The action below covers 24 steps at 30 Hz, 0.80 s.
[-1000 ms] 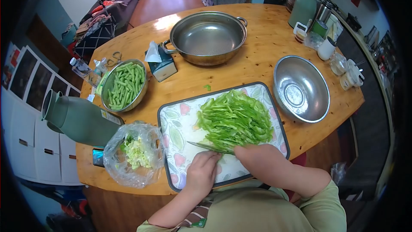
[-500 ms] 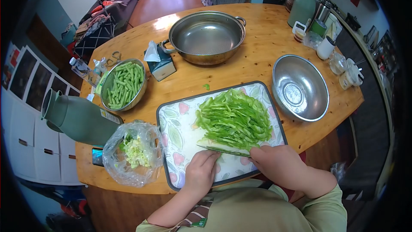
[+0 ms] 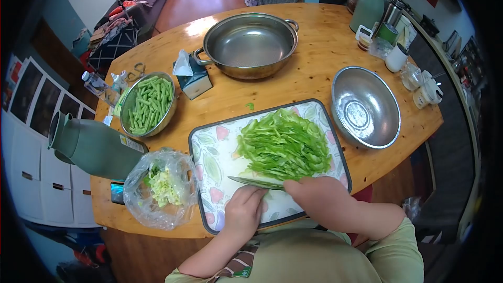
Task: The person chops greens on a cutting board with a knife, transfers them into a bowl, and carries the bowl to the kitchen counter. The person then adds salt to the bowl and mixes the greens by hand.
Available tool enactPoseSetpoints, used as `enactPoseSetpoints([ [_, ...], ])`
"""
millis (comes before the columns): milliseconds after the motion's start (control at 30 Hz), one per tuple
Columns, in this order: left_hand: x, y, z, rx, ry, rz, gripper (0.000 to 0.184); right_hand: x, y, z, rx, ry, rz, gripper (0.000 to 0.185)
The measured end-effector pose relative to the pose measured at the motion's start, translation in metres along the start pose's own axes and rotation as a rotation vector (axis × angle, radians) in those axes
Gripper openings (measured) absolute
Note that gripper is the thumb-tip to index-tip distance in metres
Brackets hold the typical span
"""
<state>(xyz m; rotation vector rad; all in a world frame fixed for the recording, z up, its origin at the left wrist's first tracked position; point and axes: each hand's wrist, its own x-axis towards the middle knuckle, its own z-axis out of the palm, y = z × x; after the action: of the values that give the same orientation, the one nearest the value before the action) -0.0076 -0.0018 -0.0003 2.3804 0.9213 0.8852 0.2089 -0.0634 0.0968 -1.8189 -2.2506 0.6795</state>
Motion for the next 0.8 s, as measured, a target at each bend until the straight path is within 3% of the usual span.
enactPoseSetpoints([
  [267,0.002,0.003,-0.002,-0.050,0.024,-0.005,0.032,-0.001,0.006,0.007,0.069,0.066,0.013,0.011],
  [467,0.001,0.001,0.000,-0.048,0.036,0.014,0.034,-0.018,0.017,-0.019,-0.077,0.027,0.216,0.008],
  [800,0.000,0.002,-0.002,-0.009,0.006,0.014,0.036,-0.032,0.004,-0.029,-0.103,-0.035,0.064,0.016],
])
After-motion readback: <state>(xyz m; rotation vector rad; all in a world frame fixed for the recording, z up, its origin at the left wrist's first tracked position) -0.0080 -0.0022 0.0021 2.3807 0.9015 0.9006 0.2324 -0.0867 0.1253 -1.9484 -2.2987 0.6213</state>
